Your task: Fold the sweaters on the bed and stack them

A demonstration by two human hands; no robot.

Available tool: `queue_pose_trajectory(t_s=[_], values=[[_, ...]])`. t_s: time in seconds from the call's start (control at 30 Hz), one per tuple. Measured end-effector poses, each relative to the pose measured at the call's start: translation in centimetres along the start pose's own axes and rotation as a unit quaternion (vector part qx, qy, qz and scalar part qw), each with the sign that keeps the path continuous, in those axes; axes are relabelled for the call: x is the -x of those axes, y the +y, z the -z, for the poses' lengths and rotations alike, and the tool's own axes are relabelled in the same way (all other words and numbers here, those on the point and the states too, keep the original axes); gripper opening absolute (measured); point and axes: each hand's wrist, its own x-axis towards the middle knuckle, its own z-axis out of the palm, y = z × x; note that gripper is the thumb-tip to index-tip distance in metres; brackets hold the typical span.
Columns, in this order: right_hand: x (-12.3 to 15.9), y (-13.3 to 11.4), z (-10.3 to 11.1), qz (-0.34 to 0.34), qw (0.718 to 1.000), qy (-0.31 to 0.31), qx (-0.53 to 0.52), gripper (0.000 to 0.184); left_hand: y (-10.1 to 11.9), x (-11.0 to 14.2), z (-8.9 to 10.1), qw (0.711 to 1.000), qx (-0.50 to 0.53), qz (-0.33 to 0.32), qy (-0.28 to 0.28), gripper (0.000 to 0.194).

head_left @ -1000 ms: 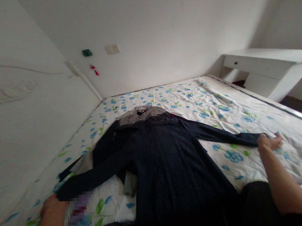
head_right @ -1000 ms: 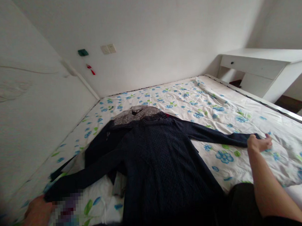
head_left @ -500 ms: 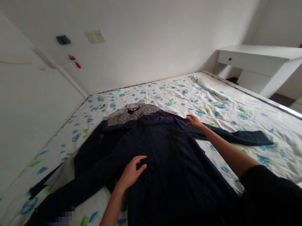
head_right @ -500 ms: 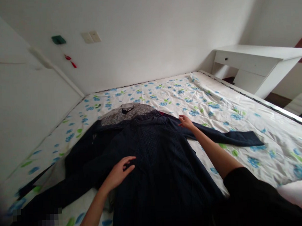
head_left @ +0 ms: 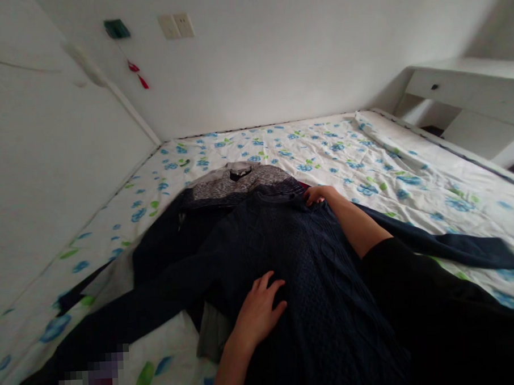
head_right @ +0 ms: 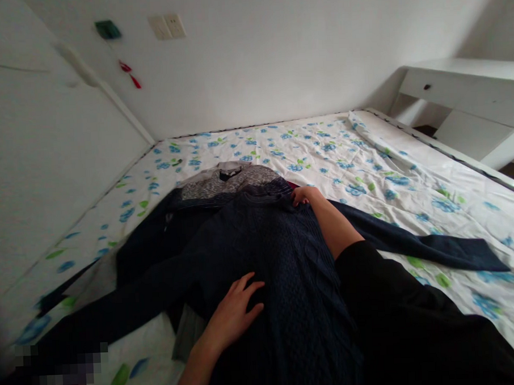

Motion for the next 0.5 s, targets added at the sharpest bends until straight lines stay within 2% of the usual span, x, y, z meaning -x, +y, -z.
queue_pose_trajectory(t_s=[0.03, 0.1, 0.17, 0.2, 0.27, 0.33, 0.4, 0.5], values=[[-0.2, 0.1, 0.2, -0.016, 0.999, 0.042, 0.011, 0.056, 0.0, 0.1, 0.1, 1.0, -0.003, 0.001, -0.003, 0.055], [-0.4, 0.4, 0.6, -0.037, 0.983, 0.178, 0.018, 0.047, 0.0, 0.0, 0.3, 1.0, -0.007, 0.003, -0.007, 0.055], [-0.2, 0.7, 0.5, -0.048, 0.959, 0.278, -0.002, 0.053, -0.1, -0.1, 0.4, 1.0, -0.007, 0.005, -0.011, 0.054], [0.0, 0.9, 0.2, -0.05, 0.953, 0.298, -0.017, 0.06, -0.1, -0.2, 0.5, 1.0, -0.006, 0.005, -0.012, 0.054], [1.0, 1.4, -0.8, -0.042, 0.953, 0.296, -0.037, 0.075, -0.2, -0.3, 0.5, 1.0, -0.009, 0.008, -0.014, 0.054], [2.7, 2.2, -2.3, -0.028, 0.96, 0.275, -0.036, 0.082, -0.4, -0.5, 0.4, 1.0, -0.014, 0.01, -0.016, 0.055], [5.3, 3.3, -3.9, -0.012, 0.965, 0.259, -0.031, 0.078, -0.7, -0.7, 0.3, 1.0, -0.018, 0.011, -0.02, 0.057], [10.9, 5.6, -6.3, 0.013, 0.969, 0.235, -0.073, 0.067, -1.3, -1.3, 0.1, 1.0, -0.016, 0.003, -0.019, 0.059]])
